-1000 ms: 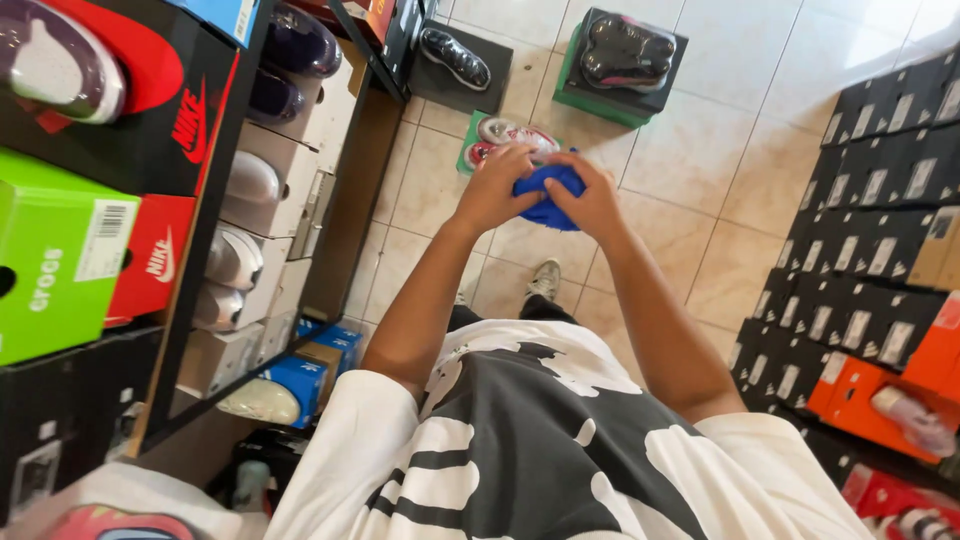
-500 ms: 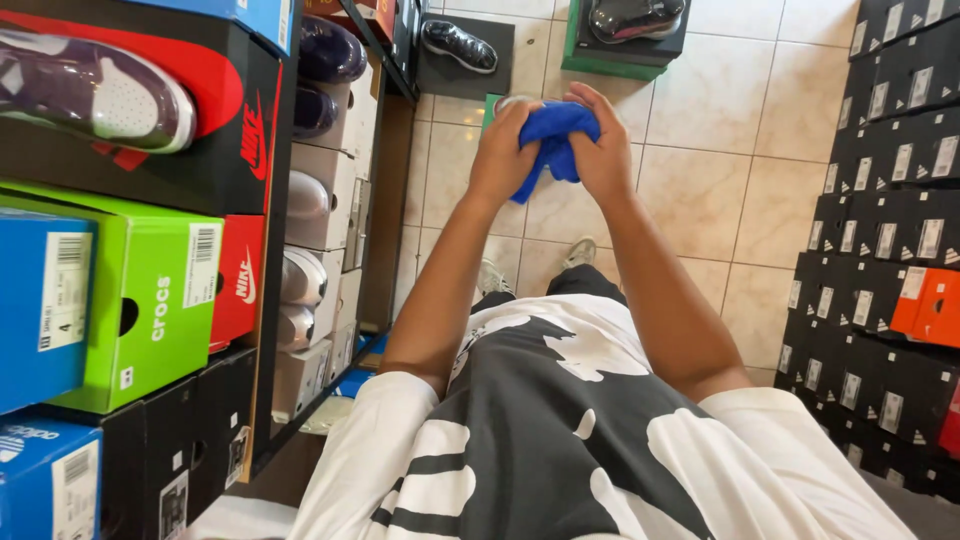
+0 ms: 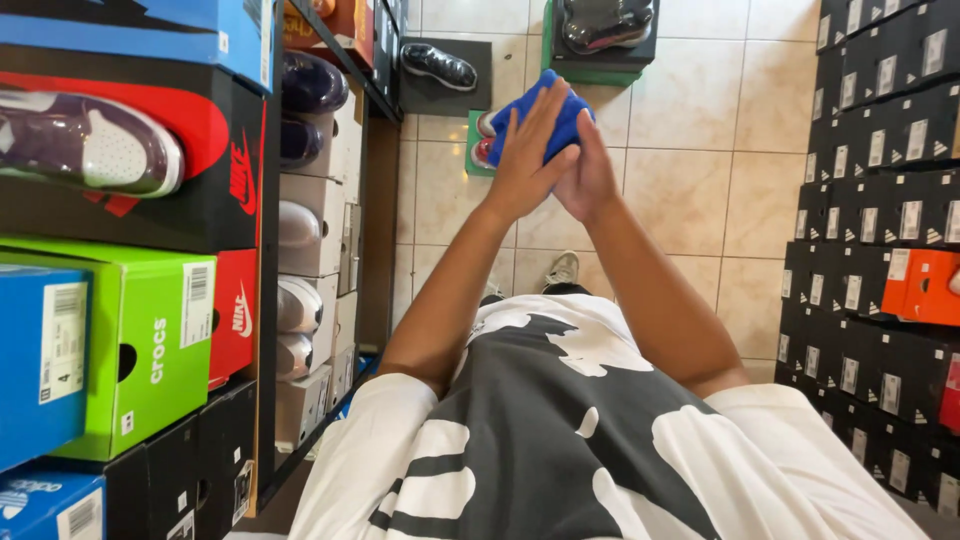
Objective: Cleaning and inspecting various pairs of shoes using a microfiber cloth
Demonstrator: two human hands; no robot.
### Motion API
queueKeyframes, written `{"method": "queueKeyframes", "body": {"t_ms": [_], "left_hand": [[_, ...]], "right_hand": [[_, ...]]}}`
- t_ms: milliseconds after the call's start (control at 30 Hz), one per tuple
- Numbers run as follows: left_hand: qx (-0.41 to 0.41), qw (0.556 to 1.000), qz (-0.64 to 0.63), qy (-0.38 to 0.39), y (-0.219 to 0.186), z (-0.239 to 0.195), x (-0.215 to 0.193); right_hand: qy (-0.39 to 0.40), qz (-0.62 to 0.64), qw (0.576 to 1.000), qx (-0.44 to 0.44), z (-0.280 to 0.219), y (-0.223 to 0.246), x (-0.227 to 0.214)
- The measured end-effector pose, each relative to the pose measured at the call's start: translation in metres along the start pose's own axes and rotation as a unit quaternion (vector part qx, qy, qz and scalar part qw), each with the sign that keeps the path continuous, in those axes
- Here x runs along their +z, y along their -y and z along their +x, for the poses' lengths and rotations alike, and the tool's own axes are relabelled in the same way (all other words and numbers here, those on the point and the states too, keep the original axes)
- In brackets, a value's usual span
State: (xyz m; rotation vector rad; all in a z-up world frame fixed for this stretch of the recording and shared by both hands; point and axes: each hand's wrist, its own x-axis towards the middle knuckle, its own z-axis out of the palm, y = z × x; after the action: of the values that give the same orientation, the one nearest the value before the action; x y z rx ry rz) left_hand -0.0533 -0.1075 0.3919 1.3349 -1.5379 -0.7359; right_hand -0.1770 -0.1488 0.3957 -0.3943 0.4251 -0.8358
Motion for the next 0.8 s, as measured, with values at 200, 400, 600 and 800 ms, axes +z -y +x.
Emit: {"method": "queueKeyframes", "body": {"t_ms": [200, 400, 600, 800], "left_hand": [[-0.030, 0.994, -0.017, -0.108, -0.017, 0.011, -0.045], [0.037, 0.960, 0.030, -0.276, -0.018, 0.008, -0.058], [0.061, 0.973, 0.058, -0.214, 0.020, -0.004, -0.076], [0.005, 0.982, 0.074, -0.171, 0.013, -0.010, -0.096]], "right_hand": [[-0.182, -0.337, 0.903, -0.196, 0.007, 0.027, -0.026], [-0.133, -0.547, 0.762, -0.320, -0.002, 0.051, 0.005], [-0.155, -0.583, 0.728, -0.325, -0.005, 0.046, -0.017], [-0.158, -0.591, 0.761, -0.215, -0.018, 0.030, -0.016]]}}
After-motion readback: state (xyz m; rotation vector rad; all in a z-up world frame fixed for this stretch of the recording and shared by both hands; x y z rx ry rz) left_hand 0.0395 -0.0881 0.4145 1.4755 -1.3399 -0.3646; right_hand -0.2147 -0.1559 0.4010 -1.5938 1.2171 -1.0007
